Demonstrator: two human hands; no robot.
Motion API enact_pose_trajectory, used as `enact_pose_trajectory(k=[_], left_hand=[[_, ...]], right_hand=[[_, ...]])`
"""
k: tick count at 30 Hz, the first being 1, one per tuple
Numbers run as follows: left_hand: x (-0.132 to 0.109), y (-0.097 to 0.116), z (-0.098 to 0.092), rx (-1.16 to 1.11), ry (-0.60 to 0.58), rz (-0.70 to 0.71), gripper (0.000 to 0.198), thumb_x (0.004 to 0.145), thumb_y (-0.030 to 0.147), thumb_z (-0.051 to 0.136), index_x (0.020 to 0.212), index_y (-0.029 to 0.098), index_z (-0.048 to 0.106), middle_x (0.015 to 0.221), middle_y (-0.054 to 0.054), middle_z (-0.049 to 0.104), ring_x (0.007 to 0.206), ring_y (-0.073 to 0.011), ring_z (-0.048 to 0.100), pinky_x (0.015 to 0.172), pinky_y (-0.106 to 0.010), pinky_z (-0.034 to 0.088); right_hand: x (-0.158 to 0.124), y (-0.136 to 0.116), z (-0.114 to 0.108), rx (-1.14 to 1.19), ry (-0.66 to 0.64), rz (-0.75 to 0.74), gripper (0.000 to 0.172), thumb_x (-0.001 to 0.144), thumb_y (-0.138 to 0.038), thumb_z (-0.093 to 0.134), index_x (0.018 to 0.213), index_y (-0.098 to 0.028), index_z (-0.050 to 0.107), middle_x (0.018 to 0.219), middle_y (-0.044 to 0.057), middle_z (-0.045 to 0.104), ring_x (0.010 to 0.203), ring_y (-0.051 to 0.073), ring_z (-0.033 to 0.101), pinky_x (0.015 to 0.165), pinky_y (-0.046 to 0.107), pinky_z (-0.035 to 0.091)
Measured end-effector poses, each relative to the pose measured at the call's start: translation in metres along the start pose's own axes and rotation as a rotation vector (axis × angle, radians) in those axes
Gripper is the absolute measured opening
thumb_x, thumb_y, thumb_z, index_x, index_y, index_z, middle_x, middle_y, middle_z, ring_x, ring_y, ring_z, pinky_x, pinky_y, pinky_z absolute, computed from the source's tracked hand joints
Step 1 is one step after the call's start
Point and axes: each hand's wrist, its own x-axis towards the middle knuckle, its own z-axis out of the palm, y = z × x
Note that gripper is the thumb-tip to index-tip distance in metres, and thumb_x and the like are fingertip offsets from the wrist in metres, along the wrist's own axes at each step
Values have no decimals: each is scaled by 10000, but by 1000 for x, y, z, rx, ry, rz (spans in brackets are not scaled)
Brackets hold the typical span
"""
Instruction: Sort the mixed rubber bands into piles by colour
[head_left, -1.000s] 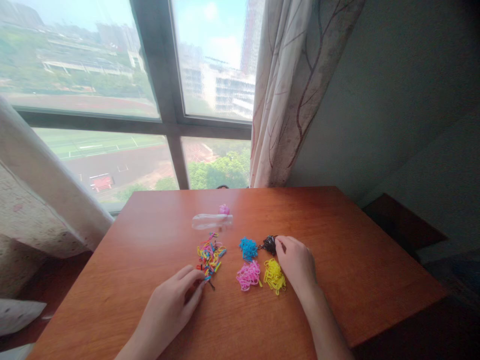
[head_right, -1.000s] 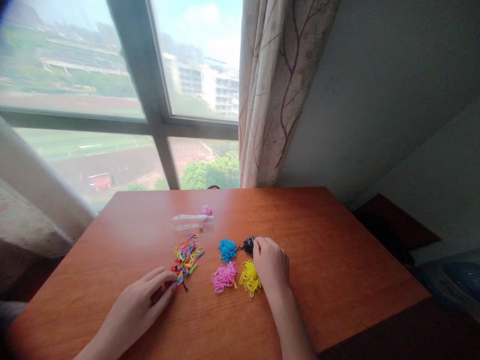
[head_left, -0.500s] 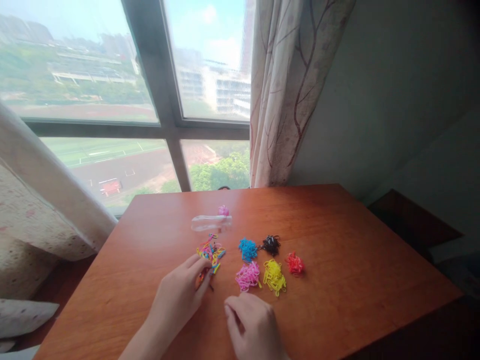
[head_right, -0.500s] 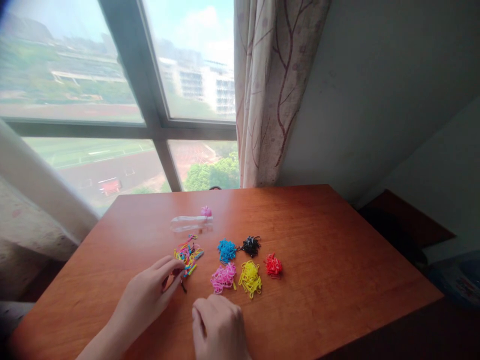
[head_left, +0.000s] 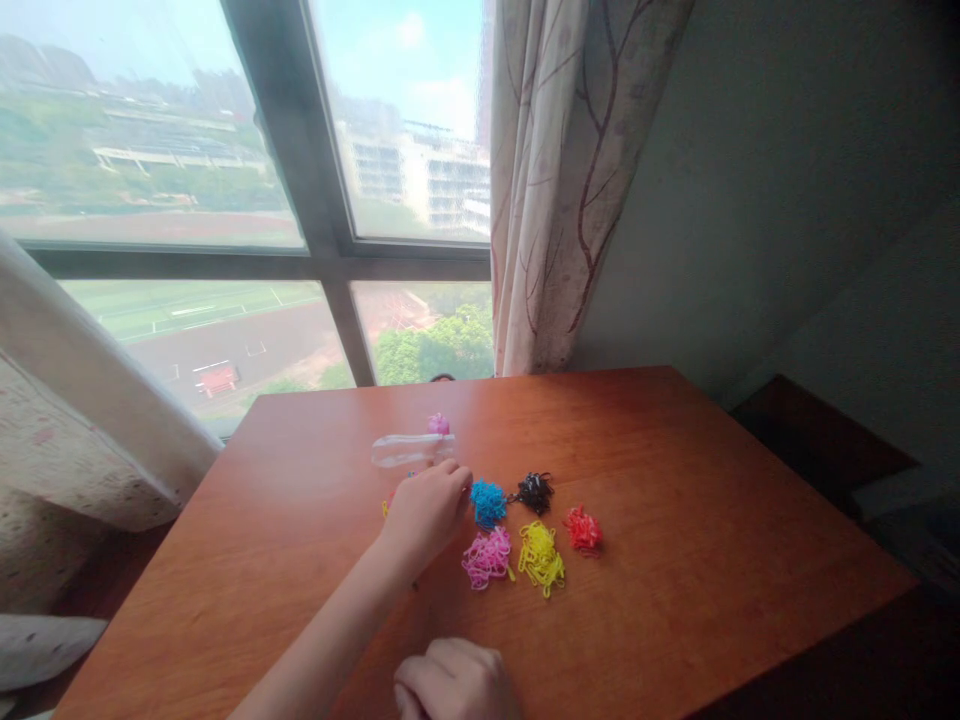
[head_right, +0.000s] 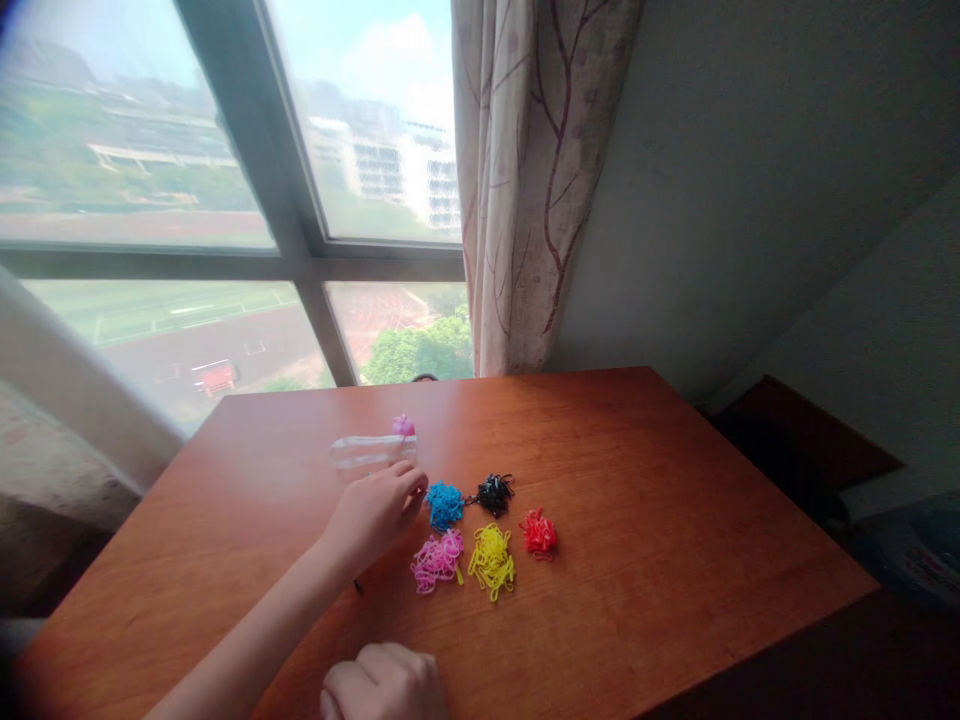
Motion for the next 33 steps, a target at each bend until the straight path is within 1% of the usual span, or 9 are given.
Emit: enact_pose_trajectory(k=[5,9,12,15,19,22,25,29,33], left_hand=[[9,-5,3,-12,-26,6,180,918,204,487,958,227,661,959,-53,697,804,-207,693,622,-260,438],[3,-15,-2,-31,-15,-30,204,925,218,481,1020,243,659,1048,-48,703,838,-192,700,650,-252,450],[-14,-31,-8,-38,11,-79,201,925,229,469,1000,231,656,1115,-50,697,880,-204,699,675,-263,461],[-40,-50,-11,-53,39,-138,216,934,286,452,1010,246,650,1127,-35,702,881,-204,698,686,-270,464],[-76,-63,-5,-121,93,-234,212,924,335,458,941,255,655,940,1,720,757,-170,677,629,-251,440],[-98,-63,6,-226,128,-236,219,923,345,462,907,255,661,863,13,708,688,-148,645,628,-244,452],[-112,-59,18,-311,162,-240,205,920,325,468,900,253,658,847,15,694,685,-139,641,651,-237,472],[-119,-53,27,-315,179,-261,202,928,318,457,911,257,649,863,11,684,741,-148,659,675,-239,483],[-120,-50,26,-283,140,-276,218,938,333,443,926,260,648,882,6,681,761,-159,668,666,-246,481]], right_hand=[[0,-2,1,13,3,12,111,662,-154,498,705,-256,496,592,-46,537,505,138,523,483,292,244],[1,-2,-1,11,24,5,88,714,-167,491,702,-254,492,587,-45,532,497,136,520,484,290,250],[2,-1,-3,3,14,1,92,757,-171,482,715,-252,494,598,-44,540,506,135,532,491,279,266],[3,-2,-4,-14,-9,30,108,792,-167,473,722,-246,494,613,-36,553,524,137,549,508,266,290],[5,-7,-3,-58,-28,147,150,834,-165,470,704,-238,489,627,-22,563,563,142,571,558,250,326],[8,-8,-5,-64,-50,161,156,834,-148,467,709,-238,497,639,-19,571,584,148,582,572,252,334],[14,-6,-10,-89,-68,153,164,855,-139,474,727,-238,501,655,-20,579,599,147,585,580,247,336],[23,-4,-15,-115,-111,188,173,889,-114,454,805,-243,534,724,-12,613,660,163,610,609,256,349],[29,-6,-14,-172,-146,242,168,879,-89,479,864,-241,550,761,1,633,702,191,631,610,274,360]])
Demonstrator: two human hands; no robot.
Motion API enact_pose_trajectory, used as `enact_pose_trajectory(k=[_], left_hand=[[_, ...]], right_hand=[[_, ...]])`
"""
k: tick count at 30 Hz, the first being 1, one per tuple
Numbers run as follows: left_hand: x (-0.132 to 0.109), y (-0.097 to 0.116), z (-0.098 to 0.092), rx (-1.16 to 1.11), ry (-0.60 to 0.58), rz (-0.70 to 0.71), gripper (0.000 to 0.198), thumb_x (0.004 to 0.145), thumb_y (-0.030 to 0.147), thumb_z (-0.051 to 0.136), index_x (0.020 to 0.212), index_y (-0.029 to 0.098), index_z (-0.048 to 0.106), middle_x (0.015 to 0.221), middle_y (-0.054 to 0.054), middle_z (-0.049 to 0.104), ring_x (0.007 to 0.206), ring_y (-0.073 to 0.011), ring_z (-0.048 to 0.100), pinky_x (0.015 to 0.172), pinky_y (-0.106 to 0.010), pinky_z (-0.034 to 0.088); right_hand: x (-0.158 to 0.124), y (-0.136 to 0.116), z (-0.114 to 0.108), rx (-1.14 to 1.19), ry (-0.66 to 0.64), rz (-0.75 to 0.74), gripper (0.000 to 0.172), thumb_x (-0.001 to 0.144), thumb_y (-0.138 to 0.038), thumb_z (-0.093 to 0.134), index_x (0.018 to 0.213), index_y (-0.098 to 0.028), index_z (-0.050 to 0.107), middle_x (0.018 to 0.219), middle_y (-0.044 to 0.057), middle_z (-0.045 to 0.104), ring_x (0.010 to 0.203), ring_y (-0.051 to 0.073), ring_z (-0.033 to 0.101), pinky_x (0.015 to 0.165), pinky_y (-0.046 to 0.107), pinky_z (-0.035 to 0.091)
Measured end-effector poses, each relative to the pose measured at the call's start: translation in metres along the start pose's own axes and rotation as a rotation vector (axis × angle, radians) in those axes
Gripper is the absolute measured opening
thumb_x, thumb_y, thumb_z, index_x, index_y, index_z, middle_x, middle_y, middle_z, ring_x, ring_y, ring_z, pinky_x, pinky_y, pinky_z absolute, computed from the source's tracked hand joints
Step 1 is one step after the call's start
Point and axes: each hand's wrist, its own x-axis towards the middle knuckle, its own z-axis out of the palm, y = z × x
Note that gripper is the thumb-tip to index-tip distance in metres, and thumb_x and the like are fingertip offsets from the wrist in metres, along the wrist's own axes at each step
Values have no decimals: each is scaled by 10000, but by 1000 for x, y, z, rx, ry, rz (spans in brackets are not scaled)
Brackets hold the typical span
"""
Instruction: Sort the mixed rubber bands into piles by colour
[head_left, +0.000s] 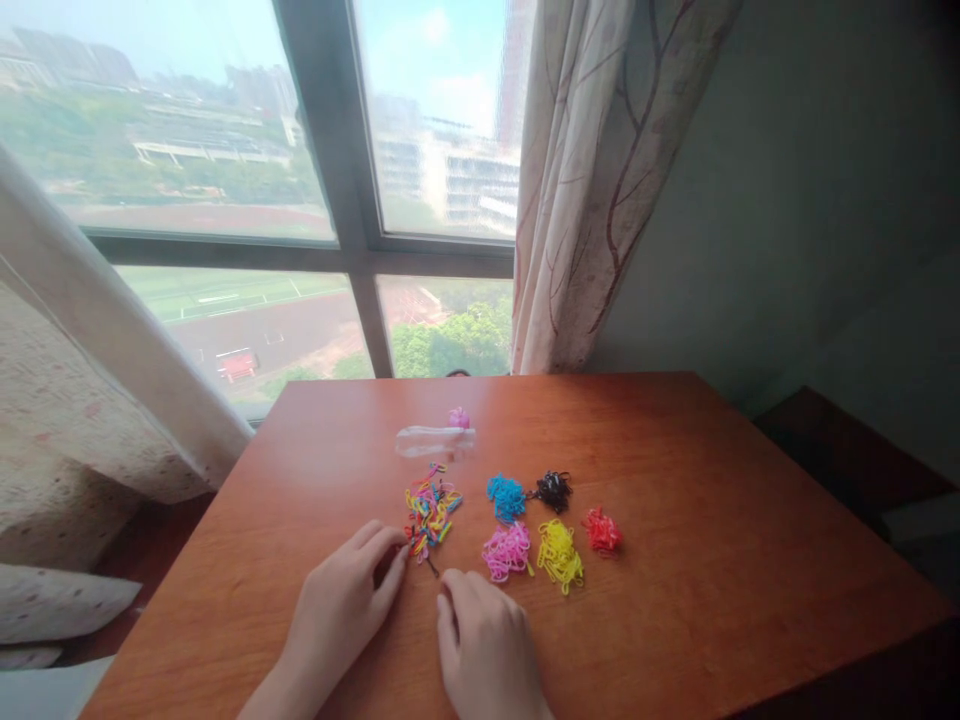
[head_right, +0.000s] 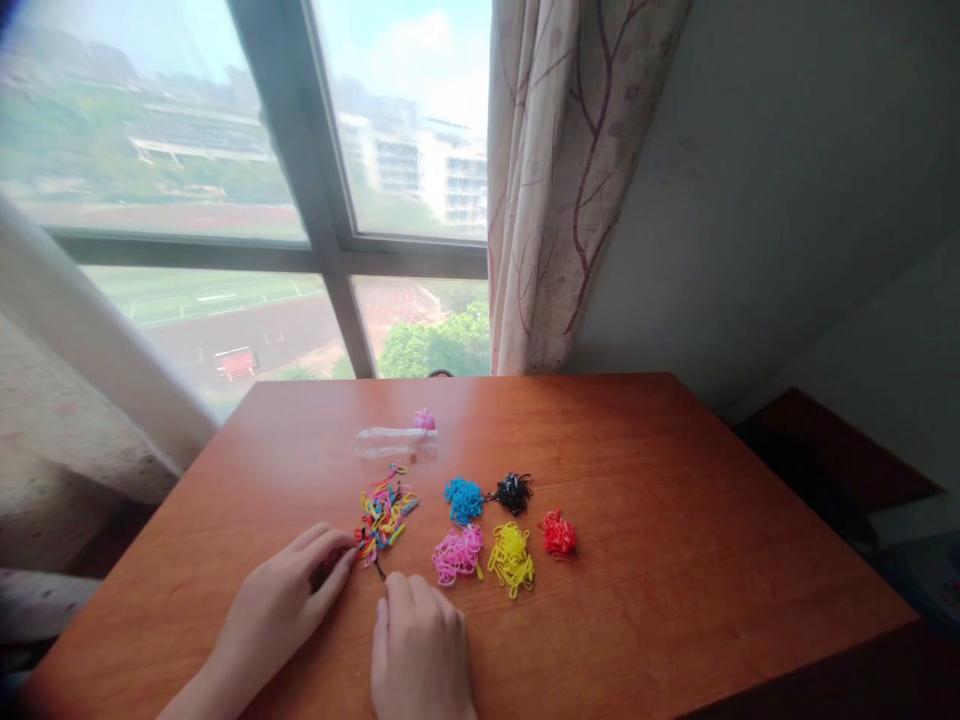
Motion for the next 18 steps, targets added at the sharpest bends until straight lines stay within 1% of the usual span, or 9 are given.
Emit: enact_pose_trajectory(k=[4,8,14,18], left_hand=[[0,0,-2,-2,-18,9,226,943,328,435,925,264,652,885,6,677,777,-159,669,672,-244,476],[0,0,-3,-19,-28,6,226,936,315,439,911,263,658,876,3,670,778,-163,666,673,-245,471],[0,2,-5,-29,-27,7,233,933,294,432,897,265,660,847,6,656,753,-153,651,647,-233,447],[-1,2,-5,-2,-40,12,224,938,283,423,882,261,639,850,6,647,767,-150,650,662,-228,441]], right_hand=[[7,-6,1,-56,-17,48,176,866,-63,527,867,-237,552,772,2,644,698,197,639,606,272,376],[20,-11,-1,-64,7,74,186,860,-53,557,896,-234,578,795,6,661,701,190,649,607,261,395],[43,-15,1,-98,-12,90,137,873,-97,605,925,-224,609,820,20,681,739,202,666,603,264,407],[49,-13,4,-146,-29,92,117,865,-104,630,888,-218,614,808,22,682,722,202,667,580,264,394]])
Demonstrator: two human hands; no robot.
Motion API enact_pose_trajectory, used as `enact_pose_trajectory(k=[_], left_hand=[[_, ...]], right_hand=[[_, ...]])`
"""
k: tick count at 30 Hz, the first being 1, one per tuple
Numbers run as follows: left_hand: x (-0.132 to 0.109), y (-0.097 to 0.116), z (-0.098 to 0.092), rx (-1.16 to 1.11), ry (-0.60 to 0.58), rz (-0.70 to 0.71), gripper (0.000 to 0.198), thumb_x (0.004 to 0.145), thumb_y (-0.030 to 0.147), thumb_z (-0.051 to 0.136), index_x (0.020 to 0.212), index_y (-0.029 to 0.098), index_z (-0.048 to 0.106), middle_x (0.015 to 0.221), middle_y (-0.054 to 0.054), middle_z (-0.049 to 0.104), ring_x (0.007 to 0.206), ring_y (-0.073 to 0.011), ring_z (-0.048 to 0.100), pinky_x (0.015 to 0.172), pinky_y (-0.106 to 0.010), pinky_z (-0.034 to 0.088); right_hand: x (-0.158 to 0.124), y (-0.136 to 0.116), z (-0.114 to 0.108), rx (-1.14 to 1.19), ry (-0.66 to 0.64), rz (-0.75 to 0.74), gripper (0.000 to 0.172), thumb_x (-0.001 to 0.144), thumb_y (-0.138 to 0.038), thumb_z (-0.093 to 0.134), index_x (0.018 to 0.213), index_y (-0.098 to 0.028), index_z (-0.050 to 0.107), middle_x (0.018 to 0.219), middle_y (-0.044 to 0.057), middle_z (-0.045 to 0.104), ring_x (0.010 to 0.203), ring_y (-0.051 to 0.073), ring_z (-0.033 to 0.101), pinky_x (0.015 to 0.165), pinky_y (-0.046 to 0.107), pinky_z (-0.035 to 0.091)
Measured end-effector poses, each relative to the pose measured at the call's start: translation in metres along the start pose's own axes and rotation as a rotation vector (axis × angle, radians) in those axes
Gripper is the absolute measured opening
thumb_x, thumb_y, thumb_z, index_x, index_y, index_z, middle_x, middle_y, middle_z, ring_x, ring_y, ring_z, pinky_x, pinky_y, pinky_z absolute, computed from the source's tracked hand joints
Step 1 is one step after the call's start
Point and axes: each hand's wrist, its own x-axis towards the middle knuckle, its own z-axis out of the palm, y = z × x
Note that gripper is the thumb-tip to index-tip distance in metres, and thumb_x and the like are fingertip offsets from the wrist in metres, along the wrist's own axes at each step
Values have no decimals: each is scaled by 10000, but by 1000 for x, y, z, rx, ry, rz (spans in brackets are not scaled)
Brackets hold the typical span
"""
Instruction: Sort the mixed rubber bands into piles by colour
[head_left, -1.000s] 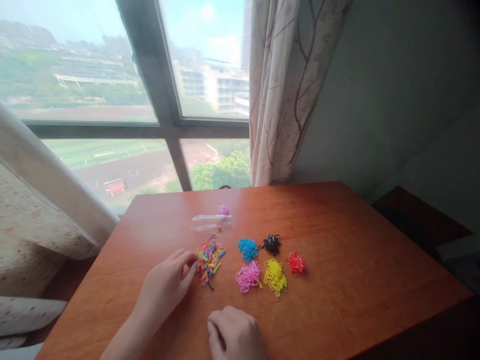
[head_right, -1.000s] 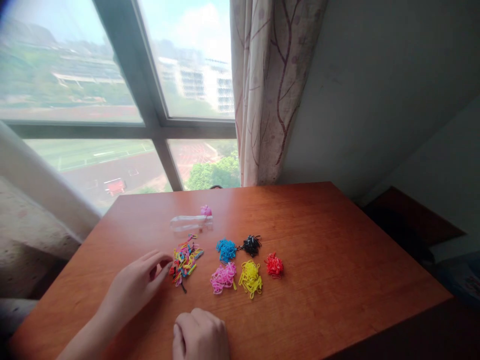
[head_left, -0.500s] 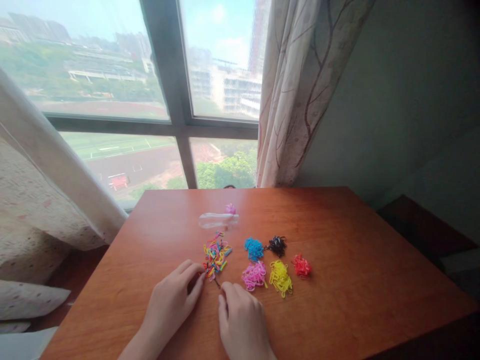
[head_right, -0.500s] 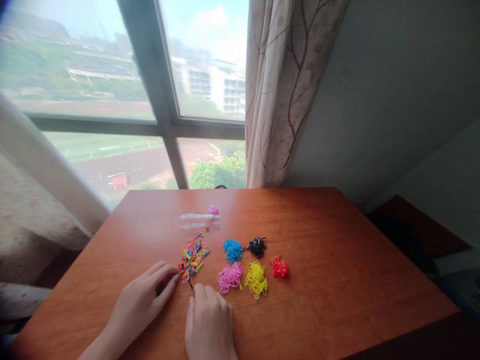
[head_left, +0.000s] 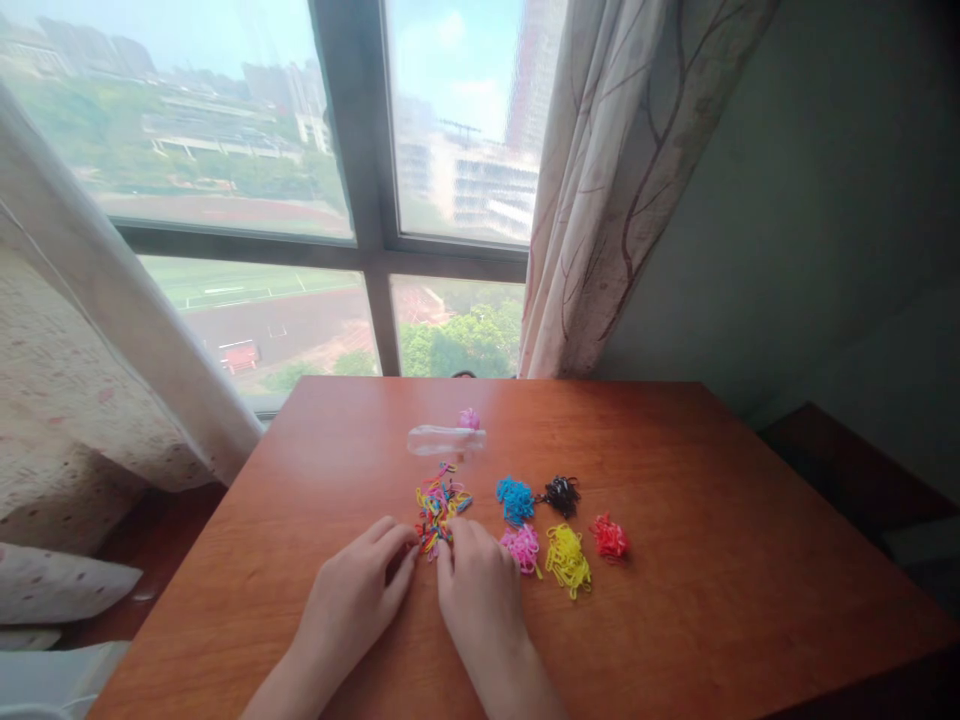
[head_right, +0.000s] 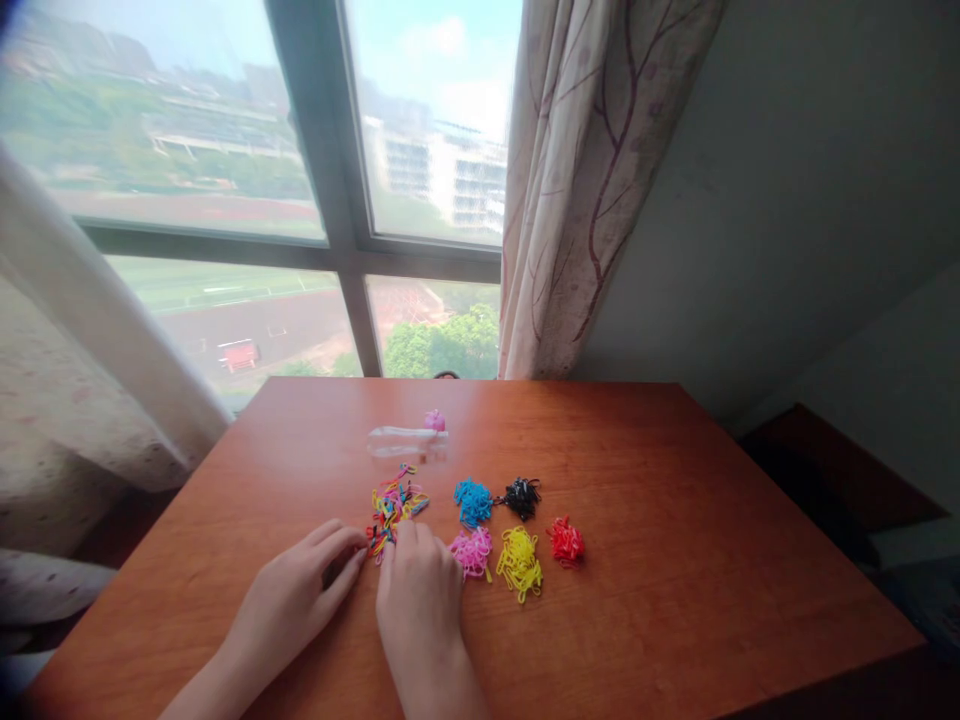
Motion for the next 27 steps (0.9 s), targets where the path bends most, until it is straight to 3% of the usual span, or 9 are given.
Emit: enact_pose_trajectory(k=[8,27], left_hand=[[1,2,-1,8,-54,-14,247,957,261,384,928,258,629,891,-4,633,802,-158,648,695,-243,443],[-1,-1,1,-11,-41,2,217,953,259,410,925,266,625,894,7,636,792,-153,649,689,-238,431]], right_hand=[[0,4,-2,-8,39,-13,161,874,-73,592,818,-223,599,767,8,674,700,186,656,581,259,373],[-9,11,-13,179,71,-40,179,941,-158,513,826,-230,630,740,1,664,689,171,634,611,252,346]])
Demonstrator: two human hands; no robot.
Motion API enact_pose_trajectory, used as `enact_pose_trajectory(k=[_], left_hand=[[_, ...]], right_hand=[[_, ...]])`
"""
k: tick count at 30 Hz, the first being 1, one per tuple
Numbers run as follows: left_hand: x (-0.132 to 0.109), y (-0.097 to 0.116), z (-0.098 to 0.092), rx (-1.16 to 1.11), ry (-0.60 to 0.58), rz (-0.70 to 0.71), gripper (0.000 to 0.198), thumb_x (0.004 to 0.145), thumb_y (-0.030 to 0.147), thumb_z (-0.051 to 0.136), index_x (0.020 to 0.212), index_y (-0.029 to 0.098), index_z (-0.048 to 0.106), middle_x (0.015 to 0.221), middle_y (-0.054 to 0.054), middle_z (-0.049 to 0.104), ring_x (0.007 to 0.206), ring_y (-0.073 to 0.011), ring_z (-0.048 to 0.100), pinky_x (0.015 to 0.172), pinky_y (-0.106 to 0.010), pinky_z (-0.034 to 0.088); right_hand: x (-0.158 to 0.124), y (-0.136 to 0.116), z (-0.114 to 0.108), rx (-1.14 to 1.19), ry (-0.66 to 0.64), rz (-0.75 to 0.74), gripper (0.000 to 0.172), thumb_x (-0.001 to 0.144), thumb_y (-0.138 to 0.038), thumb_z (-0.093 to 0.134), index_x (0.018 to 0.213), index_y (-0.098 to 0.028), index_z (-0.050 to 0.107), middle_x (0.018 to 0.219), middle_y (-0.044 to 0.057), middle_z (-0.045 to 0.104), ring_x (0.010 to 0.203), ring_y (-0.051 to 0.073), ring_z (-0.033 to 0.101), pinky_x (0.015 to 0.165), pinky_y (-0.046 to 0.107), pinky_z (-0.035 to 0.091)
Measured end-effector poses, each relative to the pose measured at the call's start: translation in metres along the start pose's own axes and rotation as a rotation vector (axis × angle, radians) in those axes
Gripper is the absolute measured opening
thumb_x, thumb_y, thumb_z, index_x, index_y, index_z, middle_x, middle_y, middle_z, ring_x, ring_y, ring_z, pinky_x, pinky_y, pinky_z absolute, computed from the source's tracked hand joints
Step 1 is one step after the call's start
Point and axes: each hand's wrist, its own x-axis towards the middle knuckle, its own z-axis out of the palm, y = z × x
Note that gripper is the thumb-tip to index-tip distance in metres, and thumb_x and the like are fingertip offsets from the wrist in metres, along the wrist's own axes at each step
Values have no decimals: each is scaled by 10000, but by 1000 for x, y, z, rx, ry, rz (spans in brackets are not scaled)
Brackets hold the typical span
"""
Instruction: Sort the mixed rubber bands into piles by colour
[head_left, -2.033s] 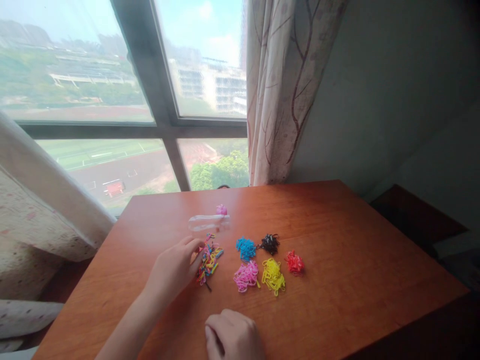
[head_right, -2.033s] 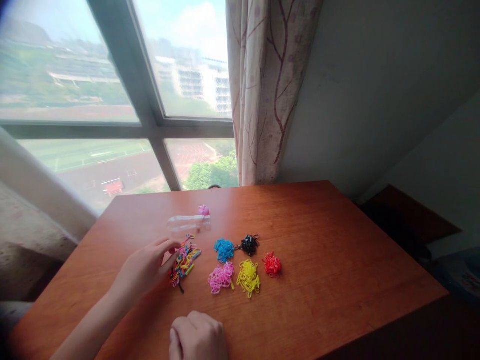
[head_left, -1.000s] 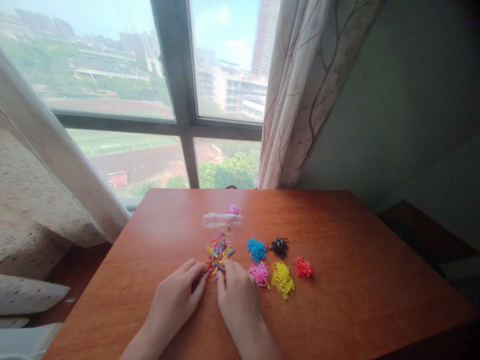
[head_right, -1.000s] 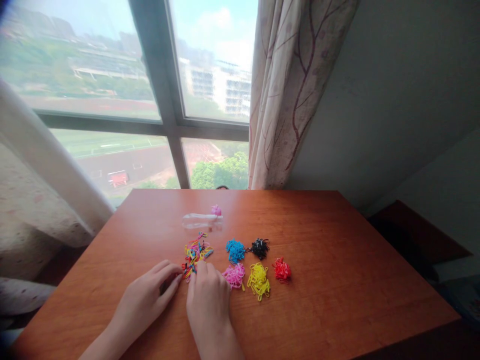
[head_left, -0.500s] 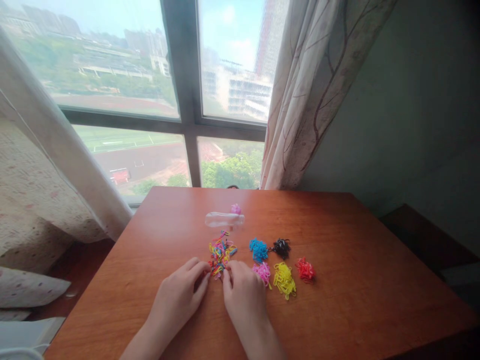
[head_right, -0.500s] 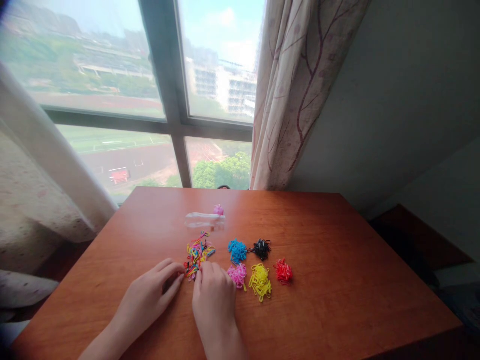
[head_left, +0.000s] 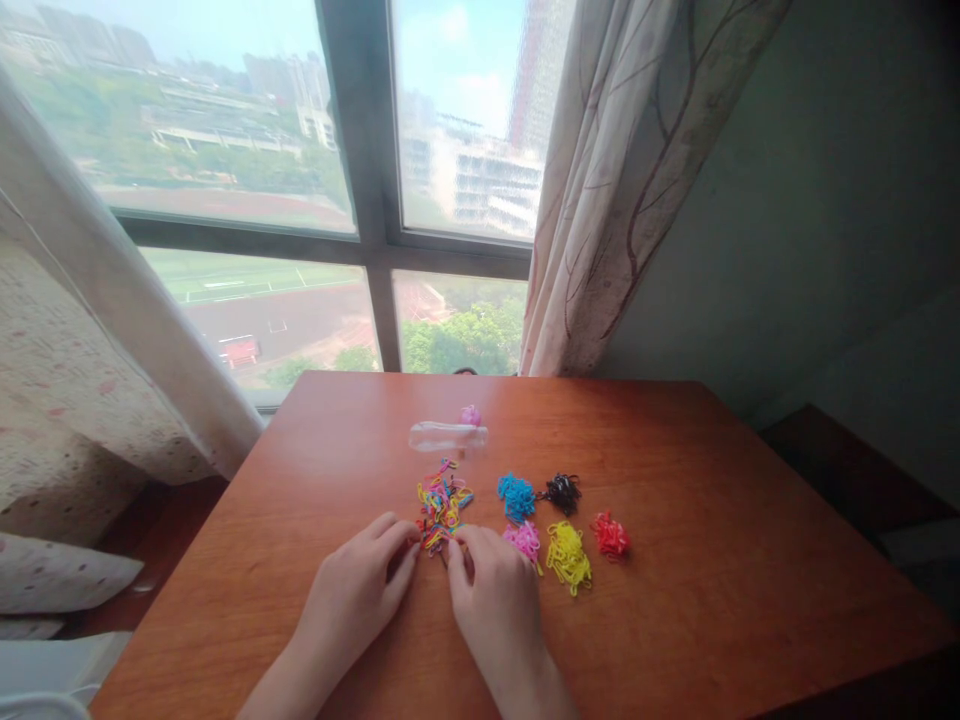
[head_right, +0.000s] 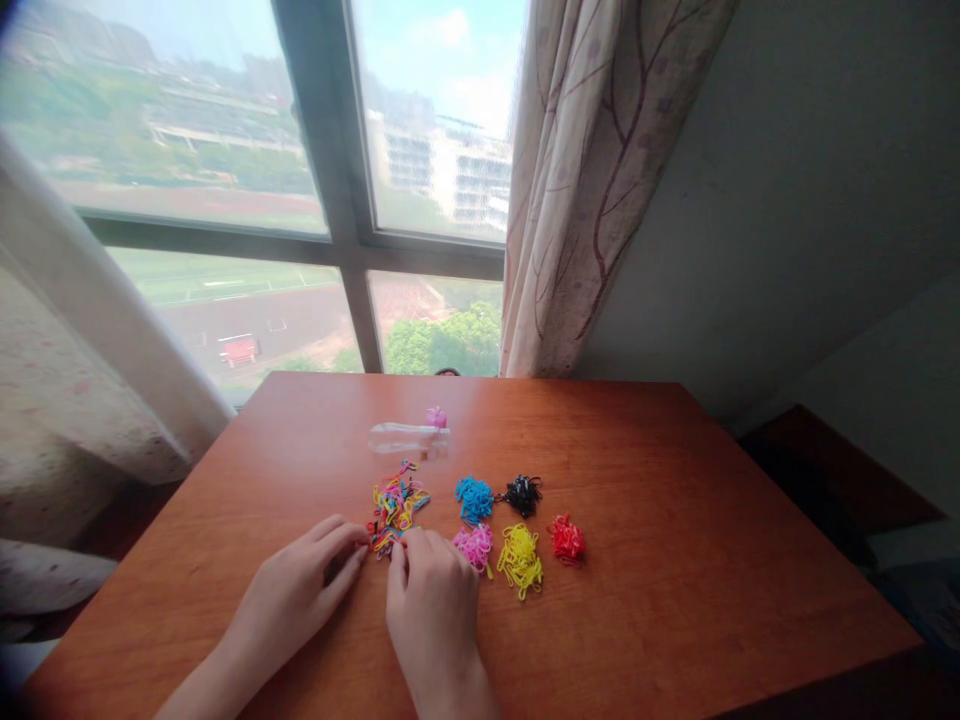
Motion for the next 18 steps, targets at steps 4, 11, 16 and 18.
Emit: enact_pose_trajectory(k=[4,11,16,18], left_hand=[[0,-1,0,14,6,-6,214,950,273,418,914,269,628,885,11,637,790,-156,654,678,-239,434],[1,-4,1,33,-17,0,252,957,325,387,938,273,634,927,7,653,803,-165,664,678,-254,452],[3,-5,3,39,3,5,262,950,335,391,926,270,644,906,10,660,788,-163,671,668,-254,457],[4,-6,3,33,17,14,254,945,338,401,928,272,646,903,13,663,788,-161,674,662,-250,459]], right_hand=[[-6,7,-12,31,38,0,247,981,-211,450,816,-228,634,708,0,657,643,161,620,603,253,356],[-25,65,-51,-38,231,70,351,1022,-365,405,909,-204,696,840,51,736,706,162,691,652,237,457],[-42,123,-85,-204,341,172,433,1007,-487,404,901,-205,715,804,42,749,619,163,695,583,238,460],[-47,139,-93,-265,365,208,479,1006,-524,379,905,-201,718,806,48,752,601,168,693,560,248,451]])
